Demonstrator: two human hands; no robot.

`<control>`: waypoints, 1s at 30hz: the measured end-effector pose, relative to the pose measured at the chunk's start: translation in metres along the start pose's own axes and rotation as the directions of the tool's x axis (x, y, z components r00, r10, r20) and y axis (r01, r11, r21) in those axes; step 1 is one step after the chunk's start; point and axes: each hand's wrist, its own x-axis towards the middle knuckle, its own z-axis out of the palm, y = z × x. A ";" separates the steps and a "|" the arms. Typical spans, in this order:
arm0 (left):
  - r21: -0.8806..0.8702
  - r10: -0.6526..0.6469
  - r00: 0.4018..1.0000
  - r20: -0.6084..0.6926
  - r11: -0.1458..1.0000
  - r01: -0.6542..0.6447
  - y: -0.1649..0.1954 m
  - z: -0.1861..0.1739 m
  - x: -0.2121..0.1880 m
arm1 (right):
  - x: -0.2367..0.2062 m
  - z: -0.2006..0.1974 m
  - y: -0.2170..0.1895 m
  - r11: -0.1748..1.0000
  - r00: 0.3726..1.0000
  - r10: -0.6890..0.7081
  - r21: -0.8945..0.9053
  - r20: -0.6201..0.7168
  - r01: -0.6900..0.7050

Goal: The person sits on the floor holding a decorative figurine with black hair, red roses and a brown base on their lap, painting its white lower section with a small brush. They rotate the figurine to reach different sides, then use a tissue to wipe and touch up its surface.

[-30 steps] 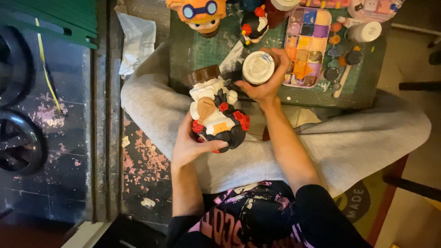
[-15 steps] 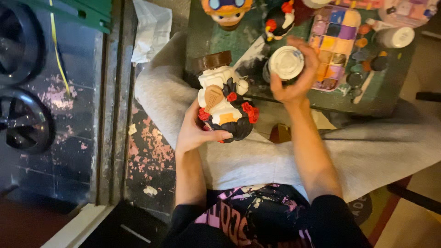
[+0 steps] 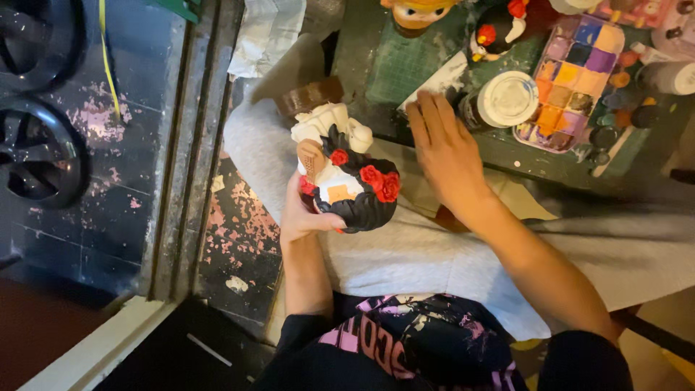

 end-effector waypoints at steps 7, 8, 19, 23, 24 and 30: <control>0.014 -0.012 1.000 -0.006 1.000 0.012 -0.010 -0.011 -0.004 | 0.038 0.024 0.010 0.943 0.998 -0.055 -0.325 0.044 0.066; 0.025 -0.014 1.000 0.005 1.000 0.014 -0.011 -0.012 -0.005 | 0.038 0.020 0.010 0.950 0.994 -0.055 -0.302 0.091 0.080; 0.086 -0.149 0.984 0.099 0.986 0.141 0.043 0.009 -0.017 | -0.051 -0.061 0.045 0.447 0.878 0.464 0.886 -0.114 -0.121; 0.273 -0.174 0.976 0.134 0.953 0.132 0.045 0.047 0.002 | -0.102 -0.052 0.064 -0.297 0.784 0.610 0.950 0.112 0.096; 0.288 -0.198 0.971 0.133 0.945 0.154 0.042 0.059 0.005 | -0.115 -0.052 0.066 -0.380 0.777 0.612 0.916 0.147 0.127; 0.432 -0.209 0.961 0.184 0.895 0.112 0.038 0.115 0.011 | -0.183 -0.070 0.071 -0.508 0.669 0.685 0.848 0.288 0.155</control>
